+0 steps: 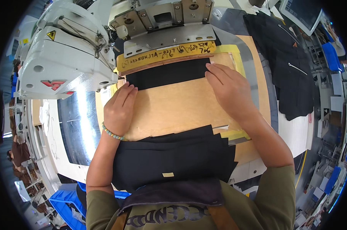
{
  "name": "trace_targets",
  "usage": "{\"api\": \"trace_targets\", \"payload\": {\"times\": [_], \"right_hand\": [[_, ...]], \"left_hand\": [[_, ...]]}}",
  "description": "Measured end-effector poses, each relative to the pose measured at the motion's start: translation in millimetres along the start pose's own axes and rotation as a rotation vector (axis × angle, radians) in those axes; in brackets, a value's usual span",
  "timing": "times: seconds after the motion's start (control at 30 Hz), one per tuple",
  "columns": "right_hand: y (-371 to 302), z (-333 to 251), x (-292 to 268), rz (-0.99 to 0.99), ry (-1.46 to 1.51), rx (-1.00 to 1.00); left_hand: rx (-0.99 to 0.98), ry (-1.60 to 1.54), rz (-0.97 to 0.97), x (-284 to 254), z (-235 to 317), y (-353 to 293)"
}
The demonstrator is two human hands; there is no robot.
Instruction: The person assembles black fabric panels using an industrial sewing machine.
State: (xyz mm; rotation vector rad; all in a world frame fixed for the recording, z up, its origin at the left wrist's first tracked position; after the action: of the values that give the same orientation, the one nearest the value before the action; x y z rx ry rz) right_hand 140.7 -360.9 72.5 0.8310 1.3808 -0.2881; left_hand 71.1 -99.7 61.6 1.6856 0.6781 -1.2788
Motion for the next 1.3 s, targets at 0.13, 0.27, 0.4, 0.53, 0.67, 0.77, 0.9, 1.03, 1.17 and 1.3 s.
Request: {"api": "trace_targets", "payload": {"times": [0.13, 0.27, 0.4, 0.53, 0.67, 0.77, 0.9, 1.03, 1.17, 1.3], "right_hand": [[1.8, -1.2, 0.3, 0.007, -0.005, -0.008], [2.3, -2.4, -1.4, 0.02, 0.006, -0.002], [2.5, -1.5, -0.6, 0.021, 0.013, 0.001], [1.5, -0.1, 0.7, 0.022, 0.011, -0.001], [2.7, 0.3, -1.1, 0.016, 0.023, 0.001], [1.7, 0.4, 0.4, 0.014, 0.03, 0.006], [0.7, -0.8, 0.7, 0.006, 0.024, 0.005], [-0.1, -2.5, -3.7, 0.013, 0.027, 0.008], [-1.1, -0.8, -2.8, 0.035, 0.048, 0.004], [-5.9, 5.2, -6.7, -0.044, 0.105, 0.007]], "left_hand": [[-0.001, 0.014, 0.002, 1.9, -1.7, -2.2], [-0.003, 0.008, -0.002, -1.4, -1.3, -0.7], [0.009, 0.023, -0.009, 0.2, -1.1, -0.7], [0.015, 0.02, -0.012, 0.2, -0.8, 0.2], [0.024, 0.03, -0.001, 0.4, -0.3, 0.5], [0.016, 0.022, 0.008, -0.9, -0.5, 0.4], [0.01, 0.02, 0.02, -1.0, 0.2, -0.8], [0.021, -0.005, 0.028, -5.3, 0.0, -2.2], [-0.034, -0.089, -0.035, -18.1, 3.2, -0.2], [-0.079, -0.83, -0.198, -113.0, 50.6, 11.6]]}}
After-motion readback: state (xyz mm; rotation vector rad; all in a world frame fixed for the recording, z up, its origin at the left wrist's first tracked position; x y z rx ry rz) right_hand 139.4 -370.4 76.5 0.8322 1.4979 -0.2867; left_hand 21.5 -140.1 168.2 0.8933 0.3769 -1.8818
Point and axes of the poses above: each hand's wrist, its own y-axis towards the middle knuckle, its own x-axis out of the palm, z = x × y, the point moved 7 cm from there along y, towards the middle knuckle, and after that the axes turned 11 degrees about -z, right-handed, at the moved point
